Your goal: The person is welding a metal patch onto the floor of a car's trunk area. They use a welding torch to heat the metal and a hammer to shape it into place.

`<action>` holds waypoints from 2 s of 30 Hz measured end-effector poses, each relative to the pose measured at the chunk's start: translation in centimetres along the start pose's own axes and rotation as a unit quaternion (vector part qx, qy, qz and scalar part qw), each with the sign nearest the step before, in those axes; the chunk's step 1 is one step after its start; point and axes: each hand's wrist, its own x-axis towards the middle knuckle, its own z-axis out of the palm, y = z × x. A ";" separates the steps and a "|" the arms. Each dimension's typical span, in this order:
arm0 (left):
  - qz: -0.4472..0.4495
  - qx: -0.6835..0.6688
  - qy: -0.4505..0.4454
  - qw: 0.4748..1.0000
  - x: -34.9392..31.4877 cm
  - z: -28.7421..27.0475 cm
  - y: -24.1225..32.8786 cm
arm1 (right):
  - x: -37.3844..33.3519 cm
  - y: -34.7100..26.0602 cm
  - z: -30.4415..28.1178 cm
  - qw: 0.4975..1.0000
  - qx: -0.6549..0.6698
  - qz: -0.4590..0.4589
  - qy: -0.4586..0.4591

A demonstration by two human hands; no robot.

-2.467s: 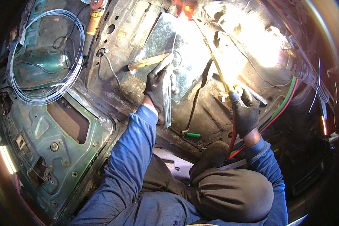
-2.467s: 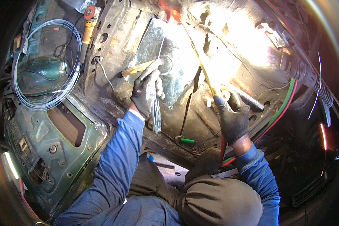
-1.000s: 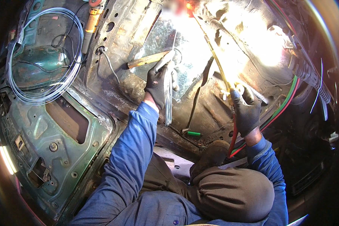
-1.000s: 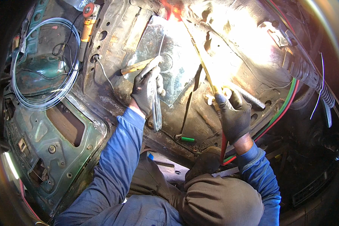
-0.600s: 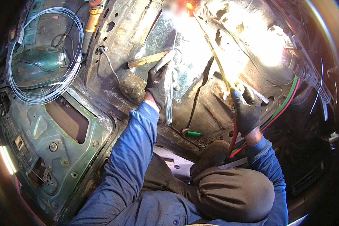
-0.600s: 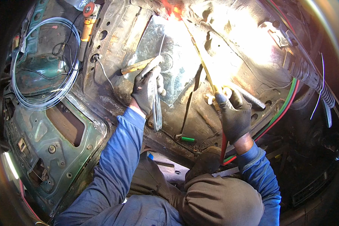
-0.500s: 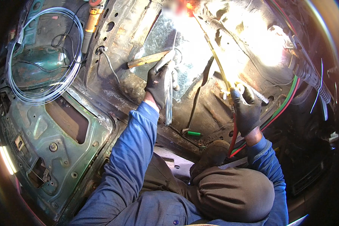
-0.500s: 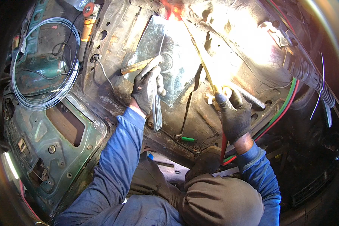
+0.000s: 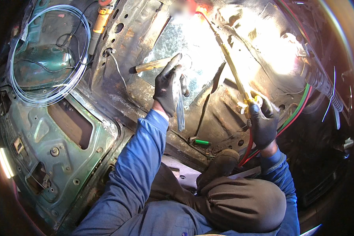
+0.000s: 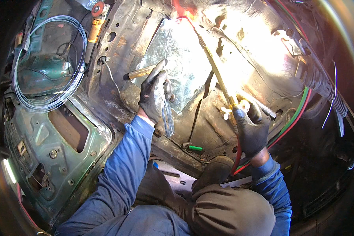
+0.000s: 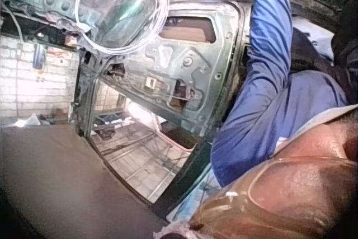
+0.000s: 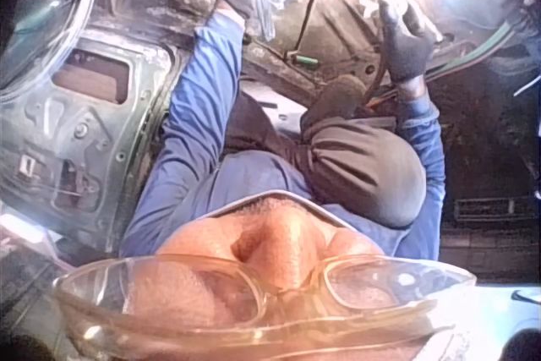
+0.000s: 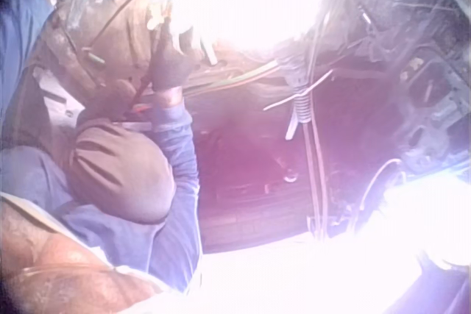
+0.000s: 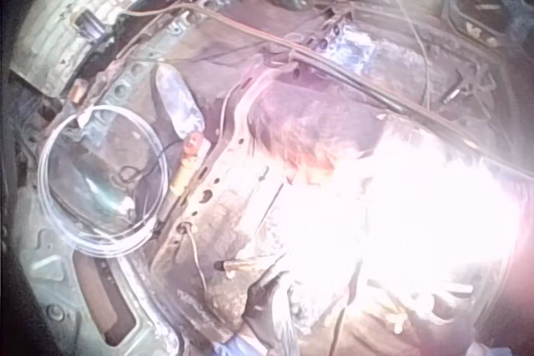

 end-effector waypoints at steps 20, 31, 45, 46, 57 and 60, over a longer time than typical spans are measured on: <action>-0.009 0.000 0.097 0.995 -6.0 -0.3 -7.5 | -2.0 -4.1 -1.1 1.000 0.018 -0.004 -0.013; 0.091 0.189 0.128 0.969 -14.4 -3.7 -9.8 | -2.5 -9.5 -1.7 0.997 -0.022 -0.063 -0.040; -0.022 0.346 0.017 0.938 -12.0 3.0 -12.4 | -1.8 -11.3 1.5 0.989 -0.139 -0.042 -0.033; -0.073 0.375 -0.002 0.924 -11.5 3.0 -13.5 | -1.7 -11.4 1.8 0.985 -0.164 -0.039 -0.033; 0.095 0.566 -0.170 0.801 -12.8 0.0 -18.7 | 0.2 -8.9 3.6 0.975 -0.219 -0.036 -0.007; 0.073 0.588 -0.220 0.775 -13.9 -0.5 -17.9 | 0.9 -7.5 3.7 0.978 -0.200 -0.054 -0.004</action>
